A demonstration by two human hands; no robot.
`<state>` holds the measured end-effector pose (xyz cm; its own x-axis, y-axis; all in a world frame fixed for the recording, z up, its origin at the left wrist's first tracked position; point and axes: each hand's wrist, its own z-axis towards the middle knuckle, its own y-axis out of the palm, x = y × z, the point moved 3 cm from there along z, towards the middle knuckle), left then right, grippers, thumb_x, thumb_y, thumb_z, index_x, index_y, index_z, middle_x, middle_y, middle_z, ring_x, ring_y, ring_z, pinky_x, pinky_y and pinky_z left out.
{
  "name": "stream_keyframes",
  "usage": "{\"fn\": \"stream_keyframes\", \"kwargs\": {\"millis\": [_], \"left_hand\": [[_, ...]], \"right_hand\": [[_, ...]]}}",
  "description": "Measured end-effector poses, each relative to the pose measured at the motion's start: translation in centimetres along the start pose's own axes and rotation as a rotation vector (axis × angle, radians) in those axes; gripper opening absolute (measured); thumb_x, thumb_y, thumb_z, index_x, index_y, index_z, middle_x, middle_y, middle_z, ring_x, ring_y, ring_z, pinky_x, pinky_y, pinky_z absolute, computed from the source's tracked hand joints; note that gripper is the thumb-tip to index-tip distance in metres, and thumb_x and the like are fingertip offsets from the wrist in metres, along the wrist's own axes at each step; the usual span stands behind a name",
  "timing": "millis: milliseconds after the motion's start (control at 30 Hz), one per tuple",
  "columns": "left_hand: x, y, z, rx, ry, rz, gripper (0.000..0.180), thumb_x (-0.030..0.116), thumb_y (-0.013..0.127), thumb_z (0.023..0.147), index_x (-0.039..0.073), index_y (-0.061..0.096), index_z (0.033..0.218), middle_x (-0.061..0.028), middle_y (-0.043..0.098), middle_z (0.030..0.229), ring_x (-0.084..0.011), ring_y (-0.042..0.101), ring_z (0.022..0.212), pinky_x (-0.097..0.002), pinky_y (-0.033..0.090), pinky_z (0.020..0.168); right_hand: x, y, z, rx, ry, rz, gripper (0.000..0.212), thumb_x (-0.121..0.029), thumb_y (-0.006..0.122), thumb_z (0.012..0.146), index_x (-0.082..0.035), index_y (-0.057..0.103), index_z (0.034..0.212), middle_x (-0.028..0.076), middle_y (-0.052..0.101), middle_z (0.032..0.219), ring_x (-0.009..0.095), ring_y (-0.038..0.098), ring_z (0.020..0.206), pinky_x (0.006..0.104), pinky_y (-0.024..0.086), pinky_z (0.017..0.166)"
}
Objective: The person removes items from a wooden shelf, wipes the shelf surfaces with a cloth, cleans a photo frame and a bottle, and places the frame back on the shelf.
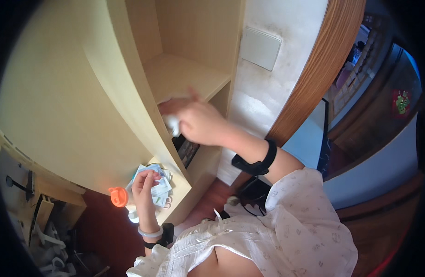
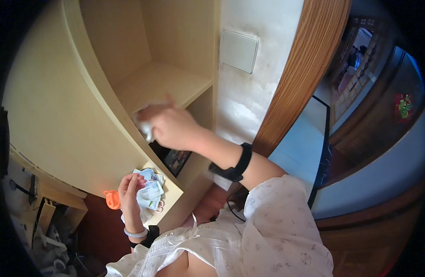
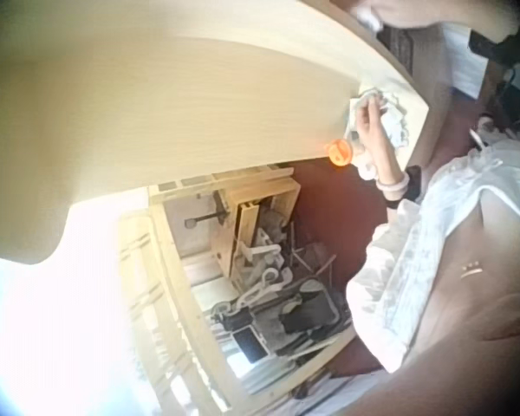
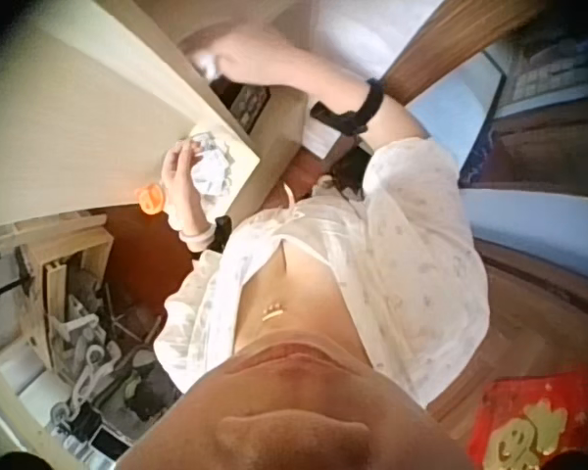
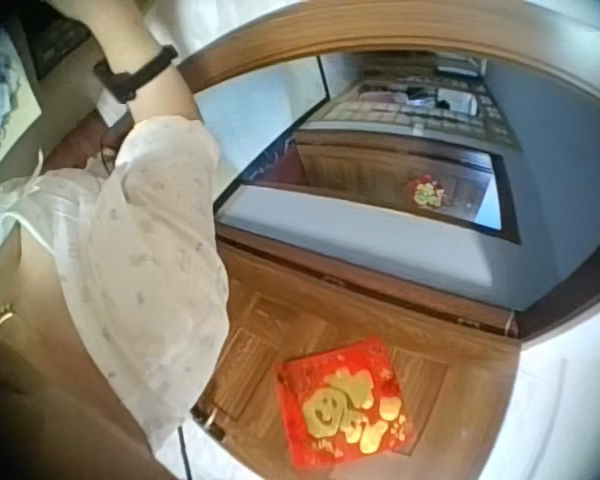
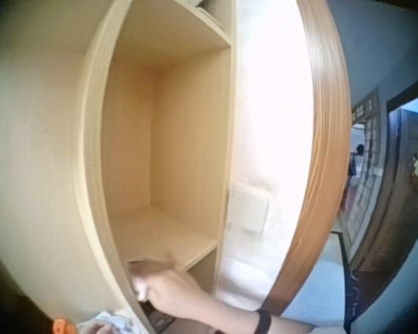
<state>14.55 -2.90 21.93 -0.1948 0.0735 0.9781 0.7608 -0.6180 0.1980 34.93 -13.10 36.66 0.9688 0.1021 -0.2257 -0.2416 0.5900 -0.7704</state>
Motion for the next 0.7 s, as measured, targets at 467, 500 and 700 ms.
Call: {"fn": "stream_keyframes", "kwargs": {"millis": [467, 500, 700], "left_hand": [[0.7, 4.2, -4.0, 0.205, -0.013, 0.176, 0.018, 0.018, 0.056, 0.091, 0.001, 0.06, 0.094, -0.0055, 0.064, 0.086, -0.0132, 0.061, 0.079, -0.0243, 0.046, 0.07], [0.9, 5.0, -4.2, 0.215, -0.006, 0.187, 0.018, 0.017, 0.056, 0.091, 0.0, 0.06, 0.095, -0.006, 0.064, 0.086, -0.0138, 0.061, 0.079, -0.0248, 0.046, 0.071], [1.3, 8.5, -4.8, 0.229, 0.018, 0.282, 0.016, 0.014, 0.056, 0.09, -0.001, 0.061, 0.095, -0.0059, 0.064, 0.086, -0.0137, 0.061, 0.08, -0.0256, 0.047, 0.071]], "right_hand": [[-1.2, 1.7, -1.8, 0.373, -0.136, 0.058, 0.033, -0.021, 0.052, 0.078, 0.0, 0.061, 0.103, 0.012, 0.059, 0.112, 0.029, 0.053, 0.106, 0.0581, 0.025, 0.103], [-1.0, 1.7, -2.1, 0.429, -0.152, 0.128, 0.032, -0.019, 0.053, 0.078, -0.001, 0.061, 0.103, 0.012, 0.059, 0.113, 0.029, 0.053, 0.105, 0.0587, 0.024, 0.103], [3.3, 1.0, -5.1, 0.542, -0.167, 0.036, 0.03, -0.01, 0.056, 0.077, 0.0, 0.061, 0.104, 0.009, 0.058, 0.113, 0.027, 0.052, 0.109, 0.0614, 0.02, 0.103]]}}
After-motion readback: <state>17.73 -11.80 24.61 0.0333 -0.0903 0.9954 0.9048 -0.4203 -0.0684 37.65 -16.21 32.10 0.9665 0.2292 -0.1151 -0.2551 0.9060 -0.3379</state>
